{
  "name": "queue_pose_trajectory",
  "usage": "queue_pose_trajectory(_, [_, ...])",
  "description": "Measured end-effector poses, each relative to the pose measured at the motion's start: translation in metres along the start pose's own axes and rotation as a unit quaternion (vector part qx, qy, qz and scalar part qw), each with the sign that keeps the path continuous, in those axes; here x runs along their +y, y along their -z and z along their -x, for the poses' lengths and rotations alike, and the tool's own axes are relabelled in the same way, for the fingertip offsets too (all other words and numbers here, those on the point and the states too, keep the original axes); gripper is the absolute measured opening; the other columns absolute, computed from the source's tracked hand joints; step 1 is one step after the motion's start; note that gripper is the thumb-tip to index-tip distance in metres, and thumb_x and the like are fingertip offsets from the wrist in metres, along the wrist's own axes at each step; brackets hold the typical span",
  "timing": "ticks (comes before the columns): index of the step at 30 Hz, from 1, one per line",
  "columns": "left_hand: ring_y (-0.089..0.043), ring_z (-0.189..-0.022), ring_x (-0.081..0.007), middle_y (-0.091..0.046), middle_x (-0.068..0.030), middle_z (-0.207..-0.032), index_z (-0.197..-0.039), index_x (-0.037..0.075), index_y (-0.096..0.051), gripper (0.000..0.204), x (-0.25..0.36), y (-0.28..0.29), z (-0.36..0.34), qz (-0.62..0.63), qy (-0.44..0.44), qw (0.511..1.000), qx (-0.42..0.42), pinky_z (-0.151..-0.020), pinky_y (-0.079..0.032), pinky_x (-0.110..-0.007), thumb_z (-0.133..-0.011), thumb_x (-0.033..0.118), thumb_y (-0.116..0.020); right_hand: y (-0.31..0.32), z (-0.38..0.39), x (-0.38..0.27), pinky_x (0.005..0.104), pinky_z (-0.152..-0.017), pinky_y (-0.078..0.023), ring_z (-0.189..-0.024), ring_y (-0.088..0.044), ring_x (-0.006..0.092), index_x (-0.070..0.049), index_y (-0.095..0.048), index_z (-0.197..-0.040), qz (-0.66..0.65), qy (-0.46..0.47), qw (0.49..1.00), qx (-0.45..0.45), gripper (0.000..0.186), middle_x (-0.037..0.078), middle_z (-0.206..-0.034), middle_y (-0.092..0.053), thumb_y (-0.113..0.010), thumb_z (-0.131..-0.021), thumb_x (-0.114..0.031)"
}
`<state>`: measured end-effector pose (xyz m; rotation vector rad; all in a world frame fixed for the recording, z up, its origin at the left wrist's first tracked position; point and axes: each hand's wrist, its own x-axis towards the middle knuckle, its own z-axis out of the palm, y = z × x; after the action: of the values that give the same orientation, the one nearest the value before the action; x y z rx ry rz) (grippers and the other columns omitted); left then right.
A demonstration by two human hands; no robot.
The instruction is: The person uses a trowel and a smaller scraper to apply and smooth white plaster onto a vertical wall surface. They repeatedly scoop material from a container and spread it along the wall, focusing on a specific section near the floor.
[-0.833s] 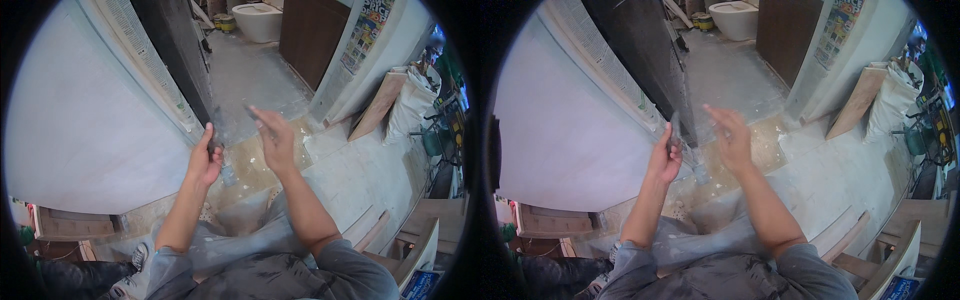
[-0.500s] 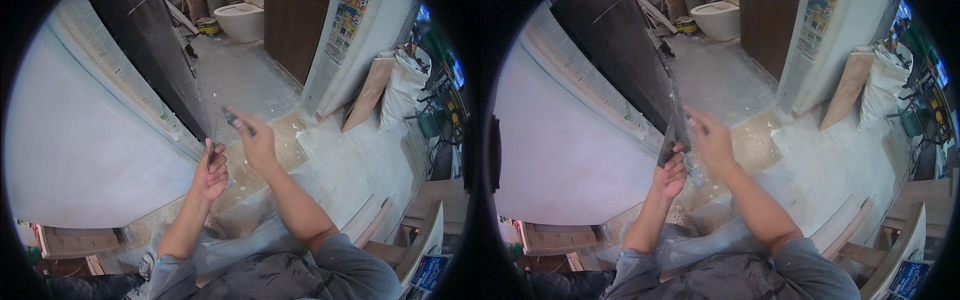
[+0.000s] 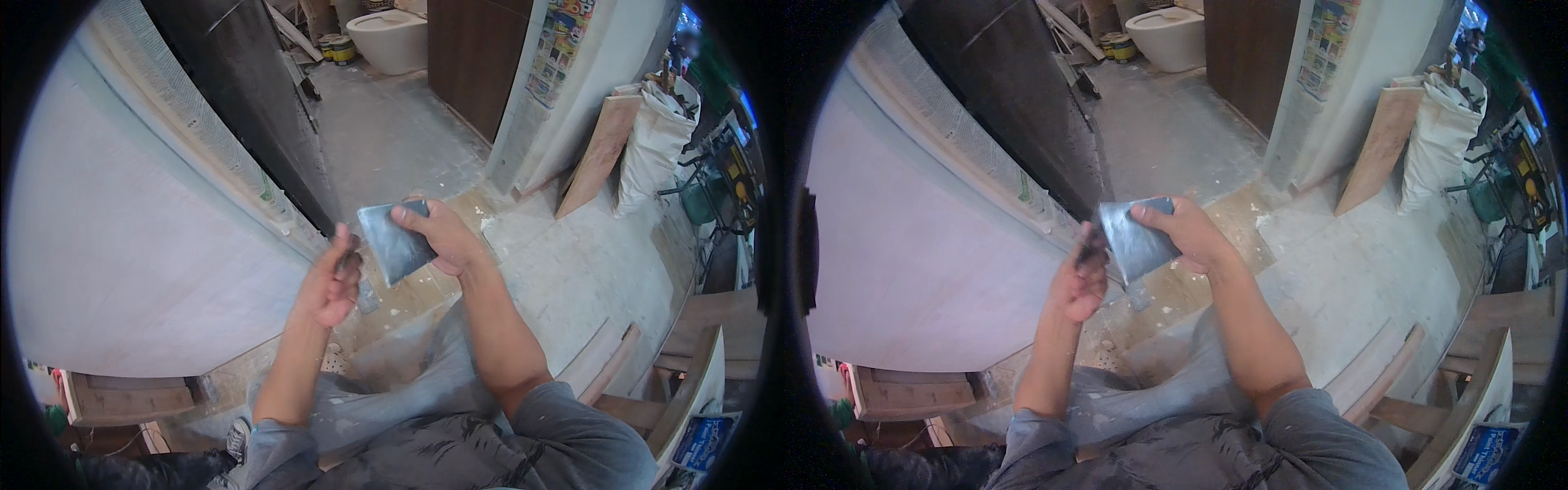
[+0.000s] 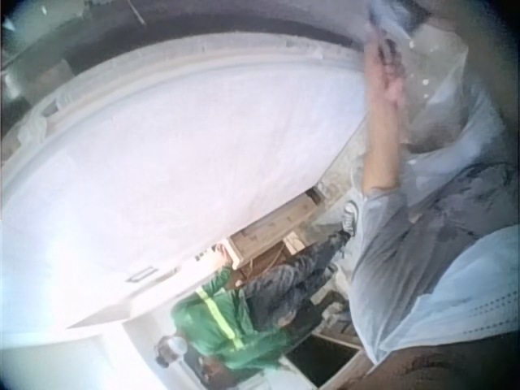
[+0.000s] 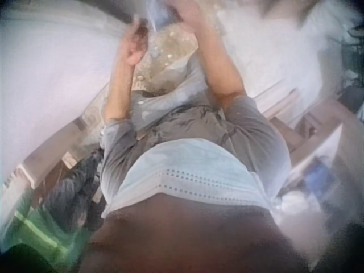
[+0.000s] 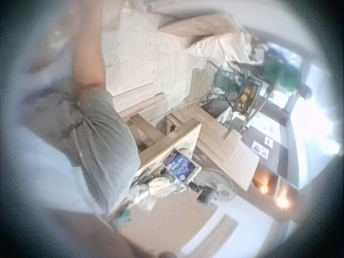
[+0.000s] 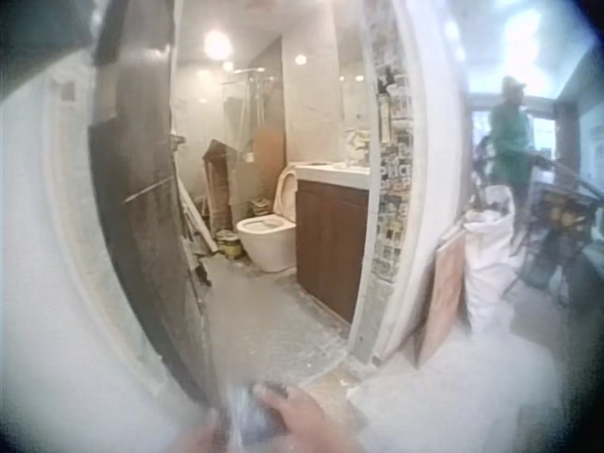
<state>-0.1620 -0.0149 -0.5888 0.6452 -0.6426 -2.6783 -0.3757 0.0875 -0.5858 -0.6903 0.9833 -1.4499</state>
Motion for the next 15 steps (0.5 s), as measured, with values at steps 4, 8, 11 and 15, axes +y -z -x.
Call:
queue_pose_trajectory(4, [-0.049, -0.043, -0.0062, -0.062, 0.0003, -0.070, -0.108, 0.010, -0.061, 0.030, 0.018, -0.008, 0.008, -0.123, -0.134, 0.979, 0.089, -0.034, -0.036, -0.018, -0.102, 0.039, -0.066, -0.004, -0.003, 0.005, 0.0334, -0.085, -0.055, -0.098, -0.066, 0.0144, 0.002, -0.060, -0.127, -0.043, 0.044, 0.982, 0.178, 0.045, 0.007, -0.110, -0.069, -0.075, -0.096, -0.027])
queue_pose_trajectory(8, [-0.066, -0.071, -0.0101, -0.070, -0.0039, -0.096, -0.118, 0.006, -0.061, 0.033, 0.011, -0.024, 0.005, -0.199, -0.270, 0.930, 0.150, -0.050, -0.054, -0.023, -0.098, 0.030, -0.072, -0.005, -0.015, 0.011, 0.0326, -0.083, -0.055, -0.099, -0.066, 0.0139, -0.003, -0.058, -0.127, -0.084, 0.204, 0.958, 0.182, 0.038, 0.007, -0.111, -0.068, -0.074, -0.096, -0.018])
queue_pose_trajectory(11, [-0.072, -0.092, -0.0151, -0.069, -0.0073, -0.110, -0.124, 0.006, -0.057, 0.035, 0.008, -0.012, 0.002, -0.203, -0.252, 0.935, 0.145, -0.064, -0.063, -0.030, -0.097, 0.021, -0.073, -0.020, -0.013, 0.014, 0.0313, -0.084, -0.055, -0.100, -0.066, 0.0129, -0.004, -0.058, -0.124, -0.034, 0.223, 0.952, 0.208, 0.034, 0.007, -0.112, -0.068, -0.074, -0.095, -0.012])
queue_pose_trajectory(15, [-0.072, -0.098, -0.0184, -0.069, -0.0086, -0.114, -0.128, 0.004, -0.055, 0.037, 0.003, -0.013, -0.002, -0.223, -0.269, 0.929, 0.120, -0.072, -0.065, -0.036, -0.097, 0.015, -0.071, -0.027, -0.013, 0.025, 0.0312, -0.089, -0.054, -0.100, -0.066, 0.0136, -0.003, -0.058, -0.121, 0.025, 0.259, 0.951, 0.164, 0.033, 0.006, -0.111, -0.068, -0.074, -0.093, -0.006])
